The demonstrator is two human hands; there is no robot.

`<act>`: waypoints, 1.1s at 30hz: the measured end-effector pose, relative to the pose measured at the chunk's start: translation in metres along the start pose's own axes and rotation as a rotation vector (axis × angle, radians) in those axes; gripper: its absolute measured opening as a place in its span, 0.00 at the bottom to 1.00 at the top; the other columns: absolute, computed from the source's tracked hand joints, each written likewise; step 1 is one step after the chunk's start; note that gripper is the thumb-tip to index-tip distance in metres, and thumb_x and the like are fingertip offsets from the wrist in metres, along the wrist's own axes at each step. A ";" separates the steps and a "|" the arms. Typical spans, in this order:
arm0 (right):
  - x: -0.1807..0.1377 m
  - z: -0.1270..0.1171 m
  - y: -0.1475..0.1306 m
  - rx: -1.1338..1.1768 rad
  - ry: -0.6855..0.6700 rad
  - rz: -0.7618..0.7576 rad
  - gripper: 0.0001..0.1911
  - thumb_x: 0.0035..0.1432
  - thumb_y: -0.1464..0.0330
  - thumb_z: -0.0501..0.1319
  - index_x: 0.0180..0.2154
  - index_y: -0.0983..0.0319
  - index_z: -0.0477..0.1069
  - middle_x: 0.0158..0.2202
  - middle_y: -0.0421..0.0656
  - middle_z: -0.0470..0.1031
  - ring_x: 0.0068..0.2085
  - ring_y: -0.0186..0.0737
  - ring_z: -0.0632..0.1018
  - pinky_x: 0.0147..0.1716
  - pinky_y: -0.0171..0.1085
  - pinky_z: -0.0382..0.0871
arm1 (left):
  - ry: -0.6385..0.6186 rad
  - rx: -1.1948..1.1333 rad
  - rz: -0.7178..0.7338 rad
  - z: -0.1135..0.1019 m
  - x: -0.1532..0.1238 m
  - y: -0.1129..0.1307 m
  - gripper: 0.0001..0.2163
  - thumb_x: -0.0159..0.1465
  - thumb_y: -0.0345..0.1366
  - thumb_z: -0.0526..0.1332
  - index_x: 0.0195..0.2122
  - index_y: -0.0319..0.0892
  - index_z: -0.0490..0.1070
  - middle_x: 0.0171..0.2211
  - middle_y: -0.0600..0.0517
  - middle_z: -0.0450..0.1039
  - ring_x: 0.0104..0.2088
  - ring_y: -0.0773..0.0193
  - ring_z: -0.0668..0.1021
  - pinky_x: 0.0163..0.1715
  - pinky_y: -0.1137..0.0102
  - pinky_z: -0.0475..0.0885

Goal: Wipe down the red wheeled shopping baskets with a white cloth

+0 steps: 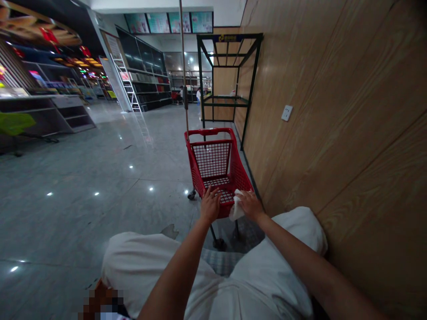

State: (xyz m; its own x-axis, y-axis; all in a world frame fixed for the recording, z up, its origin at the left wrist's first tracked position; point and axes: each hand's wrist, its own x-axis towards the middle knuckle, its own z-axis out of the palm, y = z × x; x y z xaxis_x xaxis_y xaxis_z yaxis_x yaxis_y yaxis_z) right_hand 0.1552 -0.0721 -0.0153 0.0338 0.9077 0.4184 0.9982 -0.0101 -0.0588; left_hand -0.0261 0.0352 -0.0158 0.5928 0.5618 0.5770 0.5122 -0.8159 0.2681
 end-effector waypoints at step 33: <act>0.004 -0.015 0.004 0.038 -0.155 0.059 0.20 0.61 0.64 0.54 0.55 0.56 0.66 0.57 0.48 0.67 0.55 0.48 0.69 0.59 0.54 0.53 | 0.016 0.054 0.000 0.005 -0.002 0.001 0.14 0.67 0.33 0.50 0.44 0.40 0.75 0.48 0.49 0.74 0.59 0.53 0.65 0.60 0.50 0.58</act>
State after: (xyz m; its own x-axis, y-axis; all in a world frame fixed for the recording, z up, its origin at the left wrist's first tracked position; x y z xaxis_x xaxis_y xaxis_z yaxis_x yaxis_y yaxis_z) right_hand 0.1604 -0.0749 -0.0001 0.0818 0.9599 0.2683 0.9920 -0.0524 -0.1150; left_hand -0.0235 0.0335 -0.0208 0.5830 0.5592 0.5894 0.5452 -0.8071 0.2264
